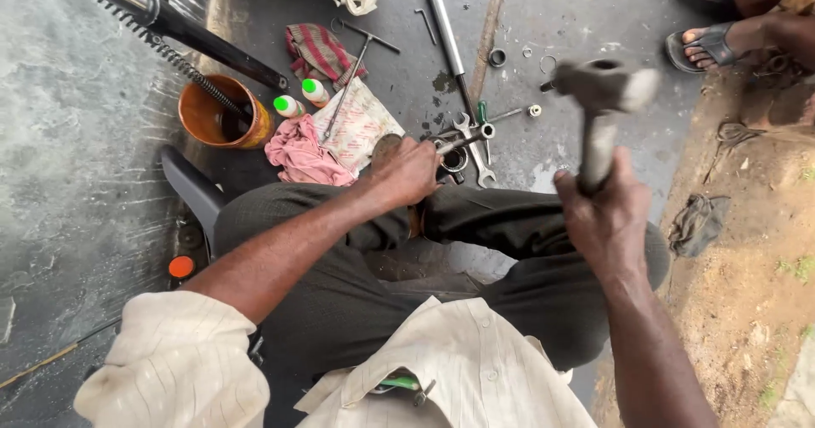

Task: The recorder is disassembling and cleaning a motorcycle's front shock absorbers (forks) using various tools.

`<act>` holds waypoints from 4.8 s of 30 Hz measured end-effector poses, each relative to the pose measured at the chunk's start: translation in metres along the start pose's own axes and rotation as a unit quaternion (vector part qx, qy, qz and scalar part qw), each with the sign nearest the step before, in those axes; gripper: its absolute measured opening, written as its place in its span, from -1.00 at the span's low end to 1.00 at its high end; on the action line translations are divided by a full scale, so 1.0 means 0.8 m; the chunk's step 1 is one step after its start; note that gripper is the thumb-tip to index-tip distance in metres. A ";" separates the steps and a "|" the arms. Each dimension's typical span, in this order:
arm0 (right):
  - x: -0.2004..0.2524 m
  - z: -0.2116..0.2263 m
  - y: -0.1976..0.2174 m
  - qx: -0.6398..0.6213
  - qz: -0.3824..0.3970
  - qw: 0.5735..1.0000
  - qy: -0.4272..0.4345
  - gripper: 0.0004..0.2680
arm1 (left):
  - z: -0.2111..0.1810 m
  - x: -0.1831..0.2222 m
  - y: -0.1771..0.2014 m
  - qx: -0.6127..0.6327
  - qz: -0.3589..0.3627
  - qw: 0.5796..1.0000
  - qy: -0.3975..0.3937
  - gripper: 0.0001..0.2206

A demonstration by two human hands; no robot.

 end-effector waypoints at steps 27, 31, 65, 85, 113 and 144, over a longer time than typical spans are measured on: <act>0.017 -0.010 -0.033 0.221 0.190 0.949 -0.117 -0.86 | 0.063 -0.041 -0.050 -0.016 -0.018 0.996 -0.091 -0.65; 0.017 -0.035 -0.033 0.092 0.047 0.994 -0.027 -0.85 | 0.026 -0.031 -0.029 0.004 -0.066 0.992 -0.103 -0.72; -0.149 -0.168 -0.305 0.113 0.146 0.957 -0.225 -0.73 | 0.014 -0.013 -0.001 0.286 0.065 0.950 0.111 -0.69; -0.117 -0.001 -0.255 -0.353 -0.069 0.927 0.106 -0.66 | -0.002 -0.003 -0.036 -0.208 -0.049 0.977 -0.001 -0.62; -0.161 -0.030 -0.240 -0.463 0.078 0.856 -0.218 -0.80 | -0.056 -0.051 0.020 -0.392 0.127 0.894 -0.175 -0.35; -0.057 -0.034 -0.098 -0.543 0.148 0.810 -0.162 -0.85 | 0.038 -0.021 -0.109 0.195 -0.139 0.964 -0.119 -0.40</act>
Point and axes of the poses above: each hand's wrist, its own x-axis away from the middle knuckle, its own y-axis out of the back of the hand, z = x × y, the point moved 3 cm from there along -x, towards the middle knuckle, and after that the axes turned 8 degrees about x, right-handed, at the moved point
